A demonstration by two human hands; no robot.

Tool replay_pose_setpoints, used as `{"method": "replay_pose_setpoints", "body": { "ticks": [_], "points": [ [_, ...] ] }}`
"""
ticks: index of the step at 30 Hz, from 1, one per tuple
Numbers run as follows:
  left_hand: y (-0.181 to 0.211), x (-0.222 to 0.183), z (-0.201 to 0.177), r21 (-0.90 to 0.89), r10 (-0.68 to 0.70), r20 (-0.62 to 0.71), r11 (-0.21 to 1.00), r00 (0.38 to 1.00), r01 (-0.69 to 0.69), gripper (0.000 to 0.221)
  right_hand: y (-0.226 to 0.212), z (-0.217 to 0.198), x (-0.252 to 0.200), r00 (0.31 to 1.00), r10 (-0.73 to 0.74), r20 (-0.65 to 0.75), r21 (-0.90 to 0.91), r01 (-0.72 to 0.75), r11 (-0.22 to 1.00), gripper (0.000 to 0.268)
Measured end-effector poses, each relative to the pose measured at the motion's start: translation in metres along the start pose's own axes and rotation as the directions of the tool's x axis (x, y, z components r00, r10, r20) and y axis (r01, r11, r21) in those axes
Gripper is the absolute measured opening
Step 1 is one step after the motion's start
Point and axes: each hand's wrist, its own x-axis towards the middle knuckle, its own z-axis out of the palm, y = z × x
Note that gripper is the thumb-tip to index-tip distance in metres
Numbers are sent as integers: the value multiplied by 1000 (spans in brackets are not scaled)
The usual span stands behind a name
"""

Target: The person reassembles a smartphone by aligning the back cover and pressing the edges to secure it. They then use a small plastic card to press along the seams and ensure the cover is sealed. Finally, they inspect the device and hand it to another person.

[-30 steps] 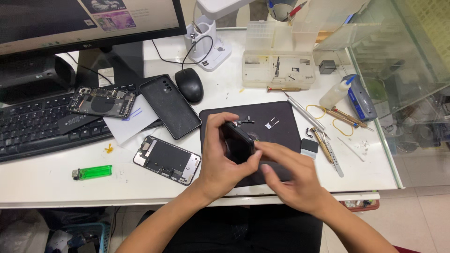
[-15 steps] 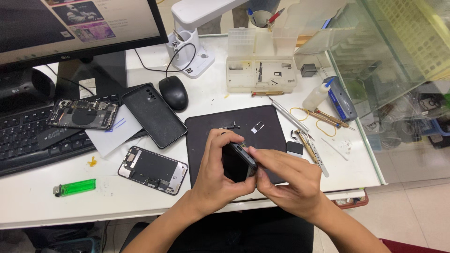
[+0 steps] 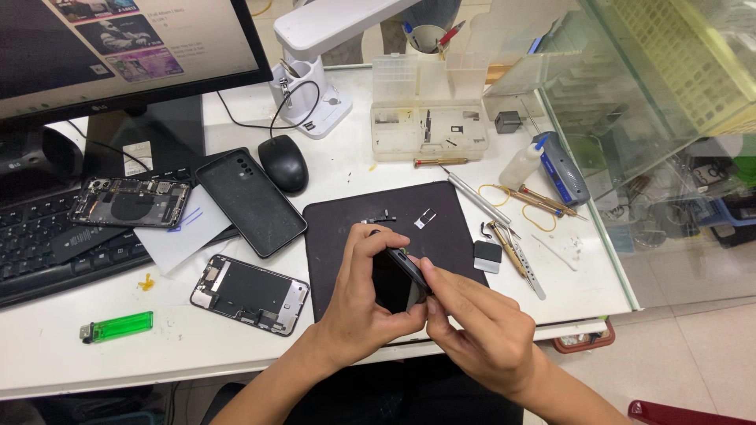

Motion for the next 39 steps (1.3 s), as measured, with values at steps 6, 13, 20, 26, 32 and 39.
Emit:
{"method": "replay_pose_setpoints", "body": {
  "ticks": [6,13,20,26,32,39],
  "points": [
    [-7,-3,4,-1,21,89,1000,996,-21,84,-2,-7,-4,999,0,37,-30,2,1000,49],
    [-7,-1,3,47,98,61,994,993,-101,86,-1,-24,11,975,-15,220,4,14,1000,56],
    [-14,-5,3,10,125,68,992,990,-126,86,3,-44,36,833,89,547,56,-143,988,62],
    [-13,-9,2,-15,127,56,992,990,-126,89,1,-49,74,637,158,755,65,-312,948,61],
    [-14,-8,2,-83,98,85,992,992,-91,94,-12,-45,111,348,366,863,-228,-378,897,46],
    [-20,-12,1,-44,132,106,991,986,-128,101,-10,-36,126,302,428,852,-302,-383,873,17]
  ]
}}
